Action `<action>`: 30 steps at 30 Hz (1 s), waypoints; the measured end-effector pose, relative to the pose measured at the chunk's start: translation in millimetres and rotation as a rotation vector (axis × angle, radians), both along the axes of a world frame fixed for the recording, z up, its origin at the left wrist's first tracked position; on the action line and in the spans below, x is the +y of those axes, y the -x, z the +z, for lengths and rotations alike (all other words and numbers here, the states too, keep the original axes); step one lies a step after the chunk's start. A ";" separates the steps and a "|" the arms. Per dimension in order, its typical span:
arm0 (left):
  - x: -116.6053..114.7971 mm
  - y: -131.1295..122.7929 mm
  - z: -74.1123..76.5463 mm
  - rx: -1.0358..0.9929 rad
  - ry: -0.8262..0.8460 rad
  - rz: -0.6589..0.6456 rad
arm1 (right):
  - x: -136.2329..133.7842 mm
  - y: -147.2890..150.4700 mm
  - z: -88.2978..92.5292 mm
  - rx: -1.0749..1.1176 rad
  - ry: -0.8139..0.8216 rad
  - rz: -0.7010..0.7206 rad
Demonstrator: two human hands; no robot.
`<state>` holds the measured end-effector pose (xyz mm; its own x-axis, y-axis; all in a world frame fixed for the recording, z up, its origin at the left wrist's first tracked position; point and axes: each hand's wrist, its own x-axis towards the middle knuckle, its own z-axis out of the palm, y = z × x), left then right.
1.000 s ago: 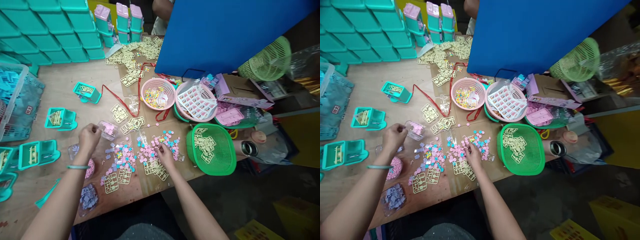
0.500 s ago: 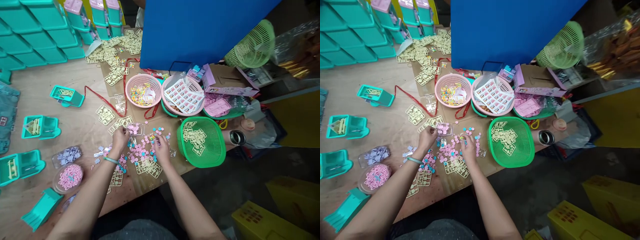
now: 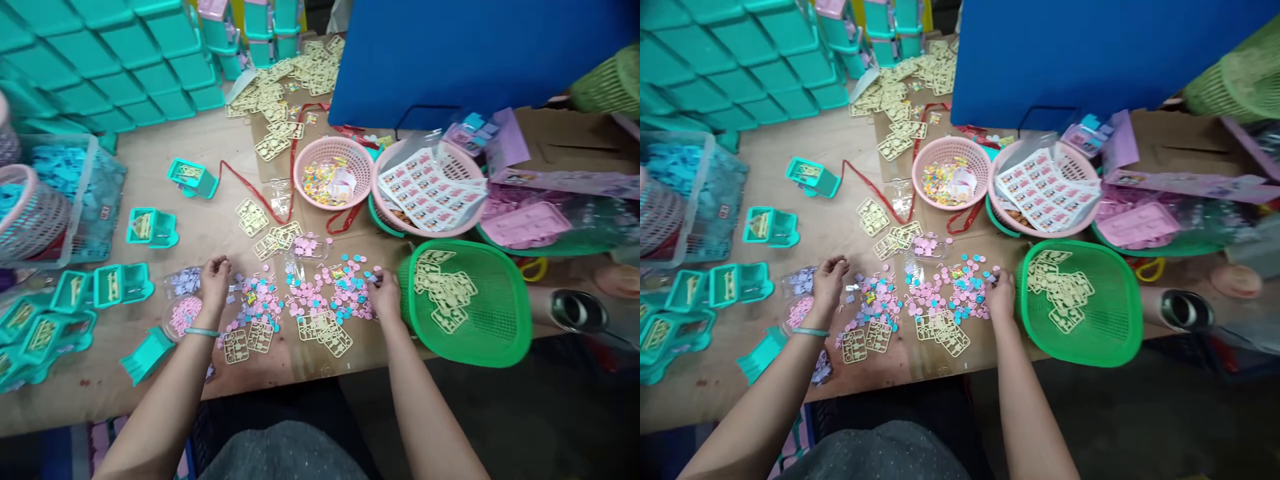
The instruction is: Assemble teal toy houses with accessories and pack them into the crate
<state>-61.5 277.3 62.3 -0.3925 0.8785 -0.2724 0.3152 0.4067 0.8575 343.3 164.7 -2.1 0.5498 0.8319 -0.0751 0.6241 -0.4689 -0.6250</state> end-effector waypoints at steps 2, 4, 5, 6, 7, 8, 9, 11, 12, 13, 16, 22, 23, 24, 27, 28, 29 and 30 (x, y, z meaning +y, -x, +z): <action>-13.8 6.1 0.8 0.048 0.007 -0.065 | 1.1 -0.2 6.3 0.062 0.006 0.009; -30.3 0.4 0.8 0.081 0.007 -0.152 | 1.6 5.3 17.1 0.185 -0.042 -0.045; -38.2 -4.1 0.6 0.096 0.005 -0.192 | 1.8 10.9 23.1 0.287 -0.087 -0.092; -45.1 -7.9 0.2 0.112 0.002 -0.223 | 2.3 18.4 28.8 0.422 -0.136 -0.137; -50.7 -10.3 -0.6 0.131 0.000 -0.242 | 3.2 28.0 33.6 0.582 -0.174 -0.162; -54.5 -10.5 -1.7 0.153 0.000 -0.245 | 4.8 39.4 37.3 0.748 -0.189 -0.160; -56.7 -8.5 -3.2 0.179 0.004 -0.235 | 7.2 52.5 39.7 0.889 -0.177 -0.133; -56.8 1.2 -6.9 0.229 0.020 -0.195 | 14.4 82.4 40.5 0.977 -0.085 -0.025; -55.4 7.4 -8.6 0.246 0.031 -0.184 | 19.0 98.3 39.0 0.937 -0.032 0.033; -53.4 13.4 -10.0 0.253 0.042 -0.187 | 24.1 114.0 36.7 0.876 0.011 0.078; -45.9 25.0 -11.7 0.227 0.063 -0.268 | 40.5 154.6 26.1 0.588 0.026 0.187; -31.0 23.2 -13.8 0.115 0.108 -0.340 | 64.3 187.2 9.1 0.190 0.046 0.297; -28.9 23.3 -15.0 0.090 0.117 -0.332 | 67.0 188.1 8.9 0.238 0.064 0.275; -27.0 24.0 -16.2 0.059 0.125 -0.321 | 69.5 188.7 9.6 0.295 0.074 0.256; -21.6 31.3 -16.1 -0.068 0.149 -0.278 | 74.7 191.3 16.4 0.450 0.074 0.232; -19.5 35.7 -14.1 -0.121 0.154 -0.256 | 75.4 192.9 19.6 0.498 0.070 0.230; -17.2 41.0 -11.0 -0.181 0.159 -0.231 | 75.4 194.8 22.9 0.571 0.068 0.216; -14.7 47.1 -7.0 -0.246 0.163 -0.208 | 75.1 197.2 25.9 0.661 0.066 0.194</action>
